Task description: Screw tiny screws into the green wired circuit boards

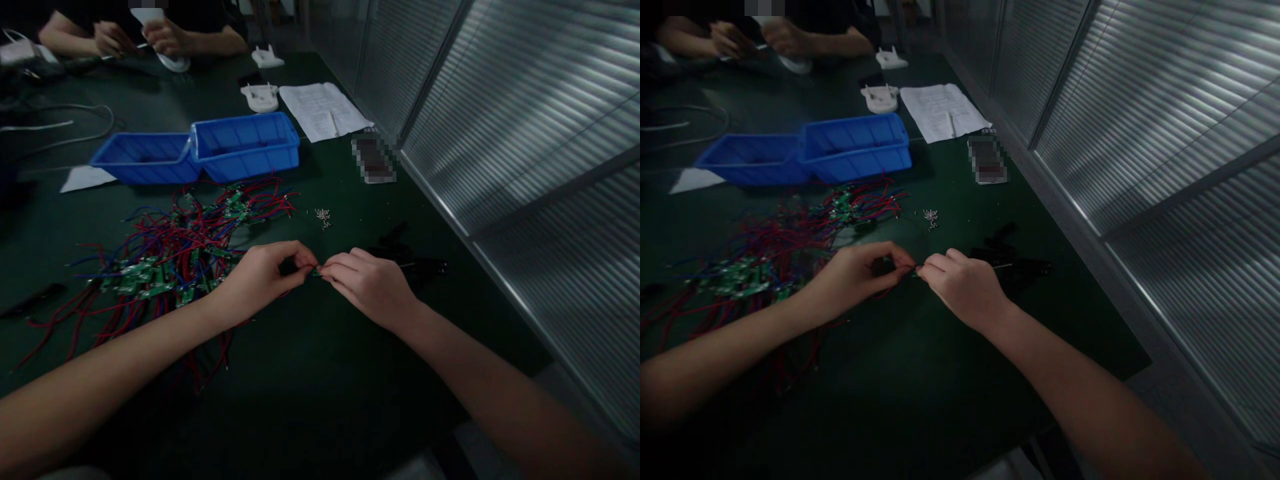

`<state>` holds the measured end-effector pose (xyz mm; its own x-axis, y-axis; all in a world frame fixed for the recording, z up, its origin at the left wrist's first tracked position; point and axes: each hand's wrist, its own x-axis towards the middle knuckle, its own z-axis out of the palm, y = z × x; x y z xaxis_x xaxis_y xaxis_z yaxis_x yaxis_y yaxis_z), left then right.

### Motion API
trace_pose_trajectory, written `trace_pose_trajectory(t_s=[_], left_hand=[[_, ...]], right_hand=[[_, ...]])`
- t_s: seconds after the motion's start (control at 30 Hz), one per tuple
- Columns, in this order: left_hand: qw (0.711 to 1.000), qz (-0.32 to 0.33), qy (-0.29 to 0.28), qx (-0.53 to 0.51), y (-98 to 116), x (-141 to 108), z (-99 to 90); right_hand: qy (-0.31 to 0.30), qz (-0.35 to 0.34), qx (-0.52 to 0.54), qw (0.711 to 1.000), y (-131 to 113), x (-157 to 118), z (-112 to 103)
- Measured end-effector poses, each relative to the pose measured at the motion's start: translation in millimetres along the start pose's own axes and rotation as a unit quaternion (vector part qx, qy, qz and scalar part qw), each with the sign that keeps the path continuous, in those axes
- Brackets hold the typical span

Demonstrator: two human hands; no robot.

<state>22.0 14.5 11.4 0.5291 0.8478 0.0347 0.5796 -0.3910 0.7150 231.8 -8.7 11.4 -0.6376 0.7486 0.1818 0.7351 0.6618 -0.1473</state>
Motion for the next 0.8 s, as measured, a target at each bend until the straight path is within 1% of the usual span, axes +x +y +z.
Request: trace_pose_trajectory(t_s=[0.13,0.3,0.47,0.57,0.7,0.8], left_hand=[[1.000,-0.007,0.025,-0.013,1.9,-0.9,-0.2],[0.999,-0.008,0.035,0.026,4.7,-2.1,-0.1],[0.996,0.019,0.043,0.072,2.8,-3.2,2.5],[0.992,0.045,0.048,0.112,2.3,-4.7,3.8],[0.981,0.078,0.038,0.175,2.3,-6.9,4.7],[0.974,0.098,0.031,0.203,1.6,-8.1,5.3]], right_hand=[[0.000,-0.002,0.001,1.000,0.0,0.5,-0.4],[-0.012,0.001,0.003,1.000,0.1,0.8,-1.2],[-0.009,-0.002,-0.004,1.000,1.2,0.2,-0.5],[-0.006,-0.004,-0.010,1.000,1.6,-0.5,0.3],[-0.008,-0.004,-0.013,1.000,1.4,-1.3,1.1],[-0.009,-0.003,-0.012,1.000,1.3,-1.2,1.9]])
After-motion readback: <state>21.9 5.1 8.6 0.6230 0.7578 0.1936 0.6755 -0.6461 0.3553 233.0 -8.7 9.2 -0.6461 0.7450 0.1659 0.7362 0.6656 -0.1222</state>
